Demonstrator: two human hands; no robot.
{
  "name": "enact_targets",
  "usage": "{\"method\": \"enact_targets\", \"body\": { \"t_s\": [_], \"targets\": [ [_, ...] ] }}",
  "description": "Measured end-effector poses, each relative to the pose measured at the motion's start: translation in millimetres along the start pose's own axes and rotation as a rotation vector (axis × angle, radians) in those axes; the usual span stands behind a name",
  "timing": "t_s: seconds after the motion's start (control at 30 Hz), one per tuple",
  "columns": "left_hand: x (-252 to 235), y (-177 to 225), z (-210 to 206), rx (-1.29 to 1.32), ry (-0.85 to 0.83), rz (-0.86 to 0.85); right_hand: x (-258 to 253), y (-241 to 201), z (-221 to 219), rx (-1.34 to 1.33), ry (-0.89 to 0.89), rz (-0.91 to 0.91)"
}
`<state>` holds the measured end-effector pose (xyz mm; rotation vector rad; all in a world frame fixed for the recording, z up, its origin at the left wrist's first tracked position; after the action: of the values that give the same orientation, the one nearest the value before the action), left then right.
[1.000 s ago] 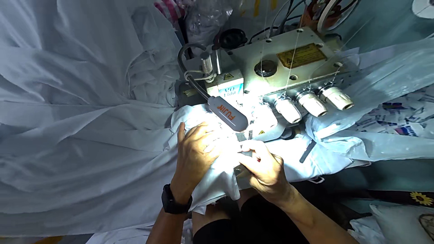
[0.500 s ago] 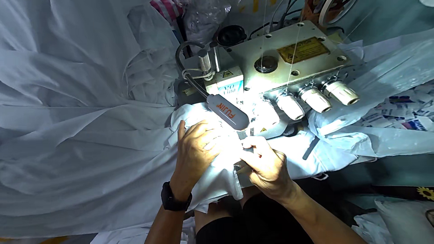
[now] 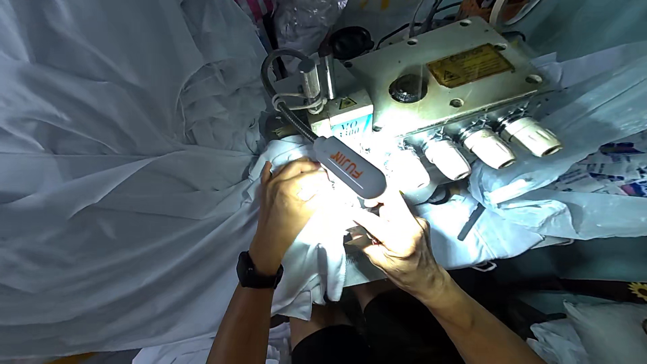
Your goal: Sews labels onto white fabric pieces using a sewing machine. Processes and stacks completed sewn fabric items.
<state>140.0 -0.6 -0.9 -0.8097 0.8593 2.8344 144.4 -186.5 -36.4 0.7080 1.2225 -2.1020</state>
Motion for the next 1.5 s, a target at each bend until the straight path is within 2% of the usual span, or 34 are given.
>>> {"method": "enact_targets", "body": {
  "t_s": [0.1, 0.2, 0.3, 0.4, 0.5, 0.57, 0.7, 0.8, 0.87, 0.93, 1.1, 1.2, 1.27, 1.37, 1.43, 1.5],
  "targets": [
    [-17.3, 1.0, 4.5, 0.02, 0.015, -0.012, 4.3, -2.7, -1.9, -0.029, 0.018, -0.041],
    [-44.1, -15.1, -3.7, 0.047, 0.17, 0.017, 13.9, -7.1, -2.2, -0.162, 0.084, -0.069],
    [-48.2, -24.8, -5.5, 0.041, 0.236, 0.138, 21.8, -10.6, 4.3, -0.268, 0.114, -0.084],
    [-10.6, -6.3, 6.7, -0.037, 0.184, 0.29, 29.0, -6.7, 16.5, -0.237, 0.066, -0.064],
    [35.8, 8.0, 8.0, -0.061, 0.232, 0.504, 36.6, 6.5, 22.5, -0.092, -0.018, -0.116],
    [60.1, 16.0, 12.4, -0.049, 0.26, 0.528, 33.2, 9.7, 24.9, 0.019, -0.103, -0.203],
    [49.2, 4.7, 40.7, -0.073, 0.244, 0.412, 13.5, 4.2, 31.4, 0.093, -0.187, -0.273],
    [27.5, -24.3, 44.0, 0.025, 0.047, 0.326, -1.8, -5.3, 28.4, 0.071, -0.151, -0.231],
    [24.0, -29.5, 41.3, 0.099, -0.043, 0.261, -9.9, -13.0, 23.8, 0.099, -0.141, -0.155],
    [22.4, -21.8, 48.3, 0.145, -0.011, 0.22, -16.4, -20.6, 17.8, 0.16, -0.12, -0.075],
    [27.3, -1.4, 63.7, 0.219, 0.063, 0.064, -23.5, -36.5, -5.5, 0.279, -0.146, -0.024],
    [26.1, 8.2, 67.6, 0.183, 0.04, 0.008, -30.7, -38.9, -16.0, 0.206, -0.089, 0.022],
    [24.6, 10.7, 68.6, 0.172, 0.043, -0.015, -35.3, -34.3, -15.1, 0.043, -0.101, -0.053],
    [23.3, 11.1, 69.2, 0.184, 0.001, -0.045, -39.7, -27.1, -5.7, -0.237, -0.185, -0.346],
    [23.6, 14.8, 68.2, 0.174, -0.029, -0.068, -39.9, -27.9, -4.4, -0.334, -0.279, -0.489],
    [24.9, 19.4, 65.9, 0.154, -0.054, -0.089, -39.8, -31.6, -8.5, -0.375, -0.342, -0.541]
  ]
}}
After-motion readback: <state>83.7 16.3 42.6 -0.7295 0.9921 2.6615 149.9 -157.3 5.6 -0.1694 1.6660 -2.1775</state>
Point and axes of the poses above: each hand's wrist, its own x-axis away from the middle knuckle, its own z-axis out of the back of the hand, y = z × x, the point moved 4 cm from there along -x, towards the middle knuckle, and after that the axes turned 8 degrees about y, right-handed, at the moved point
